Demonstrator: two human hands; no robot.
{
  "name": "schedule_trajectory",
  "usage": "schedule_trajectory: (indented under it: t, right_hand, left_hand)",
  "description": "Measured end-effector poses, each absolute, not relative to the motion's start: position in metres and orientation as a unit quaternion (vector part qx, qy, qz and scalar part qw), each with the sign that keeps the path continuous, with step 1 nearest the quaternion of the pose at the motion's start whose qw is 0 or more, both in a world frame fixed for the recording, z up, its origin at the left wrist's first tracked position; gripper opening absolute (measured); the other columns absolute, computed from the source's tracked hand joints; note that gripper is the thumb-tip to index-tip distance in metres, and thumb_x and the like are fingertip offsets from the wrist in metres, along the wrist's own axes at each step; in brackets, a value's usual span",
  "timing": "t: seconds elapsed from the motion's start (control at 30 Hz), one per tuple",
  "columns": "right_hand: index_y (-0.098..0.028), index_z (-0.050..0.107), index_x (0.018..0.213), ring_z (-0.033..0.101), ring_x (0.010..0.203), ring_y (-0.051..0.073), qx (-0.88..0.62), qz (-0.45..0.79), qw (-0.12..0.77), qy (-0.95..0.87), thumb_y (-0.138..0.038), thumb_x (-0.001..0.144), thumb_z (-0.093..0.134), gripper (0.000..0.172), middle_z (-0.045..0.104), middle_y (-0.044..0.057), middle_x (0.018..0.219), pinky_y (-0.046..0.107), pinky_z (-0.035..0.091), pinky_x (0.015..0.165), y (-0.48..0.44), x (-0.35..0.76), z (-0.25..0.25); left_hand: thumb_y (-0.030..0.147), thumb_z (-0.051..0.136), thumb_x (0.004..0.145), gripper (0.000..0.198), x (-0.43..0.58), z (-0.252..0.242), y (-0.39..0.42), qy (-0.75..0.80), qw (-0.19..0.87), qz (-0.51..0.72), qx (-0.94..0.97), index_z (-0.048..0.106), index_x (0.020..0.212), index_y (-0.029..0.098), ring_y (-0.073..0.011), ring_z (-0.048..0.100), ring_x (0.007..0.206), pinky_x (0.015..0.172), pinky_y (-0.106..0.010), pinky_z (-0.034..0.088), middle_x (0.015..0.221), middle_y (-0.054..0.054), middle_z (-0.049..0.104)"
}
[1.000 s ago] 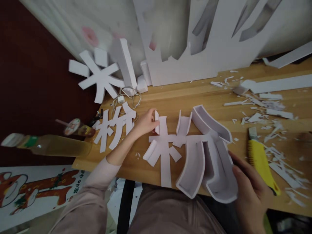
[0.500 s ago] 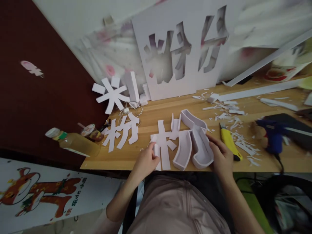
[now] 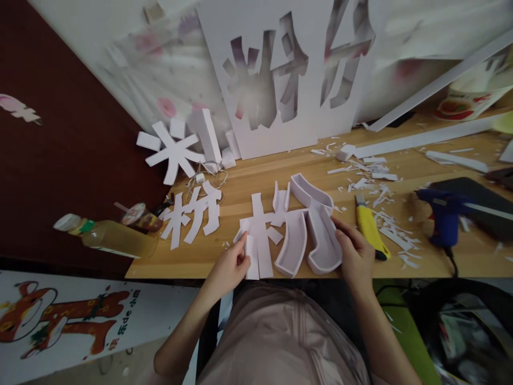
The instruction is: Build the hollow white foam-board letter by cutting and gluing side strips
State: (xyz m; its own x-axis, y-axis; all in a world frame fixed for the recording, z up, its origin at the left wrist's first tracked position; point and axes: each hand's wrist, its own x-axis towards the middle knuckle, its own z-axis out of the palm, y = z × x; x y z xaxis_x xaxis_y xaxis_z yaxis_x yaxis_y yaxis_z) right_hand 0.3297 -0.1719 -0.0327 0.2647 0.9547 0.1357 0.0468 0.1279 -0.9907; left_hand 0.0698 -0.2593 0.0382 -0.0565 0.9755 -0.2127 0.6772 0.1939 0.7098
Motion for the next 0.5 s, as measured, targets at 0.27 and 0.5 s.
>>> schedule_trajectory:
  t: [0.27,0.5]
  right_hand:
    - [-0.018,0.073,0.111,0.063,0.109,0.026,-0.531,0.382,0.59,-0.474,-0.042,0.081,0.061,0.041,0.07,0.008,0.115,0.039,0.047,0.095,-0.173,0.329,-0.03]
    - [-0.019,0.073,0.111,0.063,0.107,0.026,-0.534,0.38,0.585,-0.478,-0.044,0.081,0.06,0.041,0.07,0.008,0.114,0.039,0.048,0.093,-0.174,0.33,-0.03]
  left_hand:
    - [0.017,0.045,0.083,0.069,0.083,0.045,-0.267,0.767,0.269,0.122,0.569,0.029,0.15,0.008,-0.0139,0.05,0.059,0.062,-0.025,0.038,0.066,0.002,0.052]
    - [0.015,0.046,0.081,0.066,0.084,0.046,-0.265,0.755,0.272,0.138,0.58,0.037,0.147,0.012,-0.0129,0.047,0.058,0.062,-0.024,0.038,0.065,0.003,0.051]
